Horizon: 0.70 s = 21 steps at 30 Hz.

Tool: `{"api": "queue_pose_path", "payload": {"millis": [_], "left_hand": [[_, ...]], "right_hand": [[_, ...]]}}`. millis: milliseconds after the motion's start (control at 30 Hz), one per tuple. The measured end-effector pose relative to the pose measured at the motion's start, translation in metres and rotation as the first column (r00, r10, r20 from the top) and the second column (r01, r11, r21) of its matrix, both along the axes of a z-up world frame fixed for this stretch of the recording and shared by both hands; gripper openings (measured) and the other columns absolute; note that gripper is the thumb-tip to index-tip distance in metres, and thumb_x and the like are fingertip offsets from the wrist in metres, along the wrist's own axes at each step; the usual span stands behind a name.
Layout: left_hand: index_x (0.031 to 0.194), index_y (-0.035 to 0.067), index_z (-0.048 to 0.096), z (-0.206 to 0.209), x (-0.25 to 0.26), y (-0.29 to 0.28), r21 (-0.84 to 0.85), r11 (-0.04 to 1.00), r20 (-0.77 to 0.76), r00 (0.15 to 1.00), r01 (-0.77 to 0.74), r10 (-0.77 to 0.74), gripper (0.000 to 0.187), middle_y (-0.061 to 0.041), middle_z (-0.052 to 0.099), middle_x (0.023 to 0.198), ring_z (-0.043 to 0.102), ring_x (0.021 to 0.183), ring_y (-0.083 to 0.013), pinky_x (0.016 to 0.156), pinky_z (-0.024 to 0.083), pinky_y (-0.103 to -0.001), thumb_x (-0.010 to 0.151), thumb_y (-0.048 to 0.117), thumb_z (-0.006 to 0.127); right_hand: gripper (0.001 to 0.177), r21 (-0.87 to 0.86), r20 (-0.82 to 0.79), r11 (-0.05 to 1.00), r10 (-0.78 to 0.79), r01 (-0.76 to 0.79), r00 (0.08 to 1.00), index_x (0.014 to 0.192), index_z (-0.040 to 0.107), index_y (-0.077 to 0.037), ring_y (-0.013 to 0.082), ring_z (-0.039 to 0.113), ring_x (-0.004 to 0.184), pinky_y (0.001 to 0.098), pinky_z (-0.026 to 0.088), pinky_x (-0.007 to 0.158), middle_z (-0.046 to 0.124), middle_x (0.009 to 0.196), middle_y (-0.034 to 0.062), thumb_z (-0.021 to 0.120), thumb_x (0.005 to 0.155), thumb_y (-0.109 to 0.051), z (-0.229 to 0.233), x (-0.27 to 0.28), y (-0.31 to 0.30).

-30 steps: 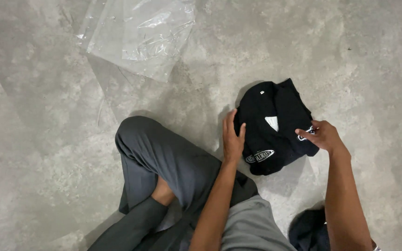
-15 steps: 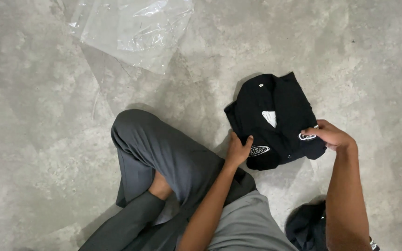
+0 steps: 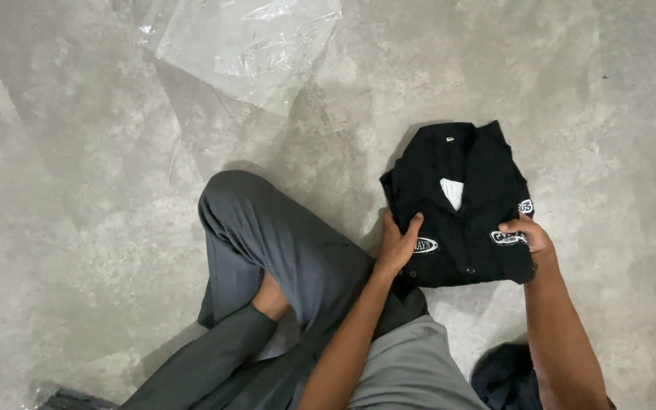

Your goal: Folding black shirts and placing them into clear plastic bags for packaging.

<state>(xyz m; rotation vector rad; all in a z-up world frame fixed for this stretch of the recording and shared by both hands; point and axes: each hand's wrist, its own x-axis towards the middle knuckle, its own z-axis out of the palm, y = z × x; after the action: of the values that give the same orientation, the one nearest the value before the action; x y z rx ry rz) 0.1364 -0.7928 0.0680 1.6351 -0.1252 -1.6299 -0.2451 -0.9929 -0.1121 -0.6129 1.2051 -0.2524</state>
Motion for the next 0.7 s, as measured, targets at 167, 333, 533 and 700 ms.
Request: {"api": "queue_pose_path", "payload": {"millis": [167,333,533,700], "left_hand": [[0.164,0.001,0.029,0.041,0.033,0.015,-0.037,0.998,-0.055,0.997,-0.057,0.055,0.09,-0.027,0.034,0.166,0.031,0.156,-0.0403,0.126,0.029,-0.055,0.1,0.059,0.057],[0.162,0.006,0.038,0.035,0.05,0.044,-0.091,0.98,0.017,0.984,-0.174,0.176,0.077,-0.024,0.048,0.158,0.043,0.149,-0.0387,0.122,0.037,-0.055,0.1,0.042,0.065],[0.161,0.004,0.035,0.054,0.099,0.07,-0.306,0.875,0.182,0.879,-0.375,0.441,0.066,-0.032,0.054,0.147,0.049,0.142,-0.0456,0.118,0.04,-0.06,0.104,0.028,0.059],[0.151,0.015,0.051,0.063,0.169,0.135,-0.392,0.736,0.29,0.685,-0.552,0.668,0.051,-0.024,0.062,0.141,0.056,0.135,-0.0334,0.116,0.043,-0.055,0.102,0.019,0.064]], "right_hand": [[0.063,0.107,0.16,0.991,-0.095,0.078,0.983,0.135,0.068,0.001,0.0351,0.076,0.094,0.0539,0.055,0.096,0.076,0.114,0.0198,0.061,0.072,0.002,-0.054,-0.05,0.042],[0.058,-0.115,-0.016,0.993,0.019,-0.021,1.0,0.144,0.055,0.002,0.0321,0.059,0.117,0.054,0.036,0.111,0.061,0.132,0.0189,0.058,0.09,-0.02,0.044,0.099,0.033],[0.071,-0.105,-0.028,0.972,0.21,-0.212,0.977,0.15,0.056,-0.011,0.027,0.061,0.131,0.049,0.04,0.123,0.059,0.149,0.011,0.064,0.104,-0.065,0.052,0.214,-0.017],[0.04,-0.234,0.07,0.882,0.434,-0.408,0.898,0.138,0.065,-0.013,0.0377,0.073,0.106,0.0586,0.056,0.098,0.069,0.124,0.0214,0.068,0.102,-0.03,0.096,0.383,0.029]]}}
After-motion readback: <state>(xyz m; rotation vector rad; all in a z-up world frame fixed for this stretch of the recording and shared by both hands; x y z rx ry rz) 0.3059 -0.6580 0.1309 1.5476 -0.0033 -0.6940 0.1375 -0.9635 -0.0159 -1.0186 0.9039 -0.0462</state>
